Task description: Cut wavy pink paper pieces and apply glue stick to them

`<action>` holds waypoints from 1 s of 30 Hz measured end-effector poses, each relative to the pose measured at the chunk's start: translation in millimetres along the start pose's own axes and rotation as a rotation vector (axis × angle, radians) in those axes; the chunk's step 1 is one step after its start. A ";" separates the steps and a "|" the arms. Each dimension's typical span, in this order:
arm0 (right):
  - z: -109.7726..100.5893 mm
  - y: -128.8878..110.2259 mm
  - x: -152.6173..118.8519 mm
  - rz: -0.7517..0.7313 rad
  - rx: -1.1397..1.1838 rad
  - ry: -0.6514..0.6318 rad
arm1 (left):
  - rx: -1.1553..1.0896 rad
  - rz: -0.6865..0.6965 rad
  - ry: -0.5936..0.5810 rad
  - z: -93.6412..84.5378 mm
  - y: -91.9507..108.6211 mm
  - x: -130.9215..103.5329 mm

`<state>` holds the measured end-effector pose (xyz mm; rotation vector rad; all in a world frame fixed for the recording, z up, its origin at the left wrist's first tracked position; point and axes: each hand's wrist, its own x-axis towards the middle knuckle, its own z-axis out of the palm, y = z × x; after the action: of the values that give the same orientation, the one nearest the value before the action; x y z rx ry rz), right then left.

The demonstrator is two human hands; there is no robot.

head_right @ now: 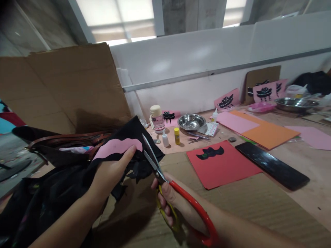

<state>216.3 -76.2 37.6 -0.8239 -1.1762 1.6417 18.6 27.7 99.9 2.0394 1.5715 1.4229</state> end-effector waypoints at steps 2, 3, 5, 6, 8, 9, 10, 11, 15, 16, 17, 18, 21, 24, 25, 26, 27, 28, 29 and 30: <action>-8.9 -0.6 15.5 0.043 0.027 -0.034 | -0.019 0.001 -0.012 3.1 2.3 -3.7; -12.7 -0.9 19.8 0.062 0.037 -0.051 | -0.031 0.004 -0.022 4.6 3.4 -5.4; -18.0 -1.6 21.9 0.089 0.052 -0.075 | -0.044 0.017 -0.036 7.1 5.1 -8.0; -19.7 -2.1 20.9 0.097 0.058 -0.081 | -0.044 0.023 -0.039 8.0 5.6 -8.8; -21.7 -3.0 17.5 0.104 0.069 -0.082 | -0.046 0.031 -0.041 9.1 6.3 -9.7; -22.2 -3.3 16.0 0.105 0.076 -0.079 | -0.048 0.035 -0.042 9.5 6.4 -9.7; -22.5 -3.4 15.0 0.106 0.083 -0.075 | -0.050 0.035 -0.040 9.6 6.6 -9.6; -22.5 -3.3 14.3 0.106 0.090 -0.070 | -0.045 0.030 -0.035 9.7 6.7 -9.3; -21.1 -2.7 13.7 0.092 0.109 -0.039 | 0.004 0.001 -0.002 10.0 7.0 -8.1; -20.4 -2.6 13.7 0.084 0.110 -0.028 | 0.010 -0.002 -0.002 10.2 6.9 -8.0; -19.6 -2.6 13.8 0.077 0.110 -0.018 | 0.011 -0.002 -0.005 10.3 6.7 -8.0; -18.8 -2.6 13.9 0.071 0.109 -0.010 | 0.010 -0.003 -0.004 10.5 6.4 -8.1; -17.0 -2.1 14.4 0.069 0.107 0.000 | 0.007 -0.011 0.019 10.8 5.0 -9.3; -17.7 -0.7 14.7 0.068 0.108 0.007 | -0.002 -0.008 0.022 10.8 4.0 -10.6; -18.6 -0.1 14.6 0.066 0.109 0.011 | -0.007 -0.004 0.018 10.8 3.9 -10.8; -19.7 0.5 14.5 0.066 0.110 0.014 | -0.013 0.000 0.014 10.8 3.9 -11.0; -20.9 1.1 14.2 0.070 0.111 0.013 | -0.017 0.004 0.013 10.7 4.0 -11.0; -22.0 1.7 13.9 0.078 0.111 0.008 | -0.020 0.007 0.014 10.7 4.2 -10.9; -23.0 2.3 13.5 0.090 0.111 0.000 | -0.020 0.008 0.017 10.6 4.4 -10.8; -23.9 2.8 13.2 0.103 0.111 -0.010 | -0.019 0.006 0.019 10.5 4.7 -10.7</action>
<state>232.1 -56.3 27.3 -0.8182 -1.0542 1.7807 30.0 20.8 91.6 2.0278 1.5548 1.4581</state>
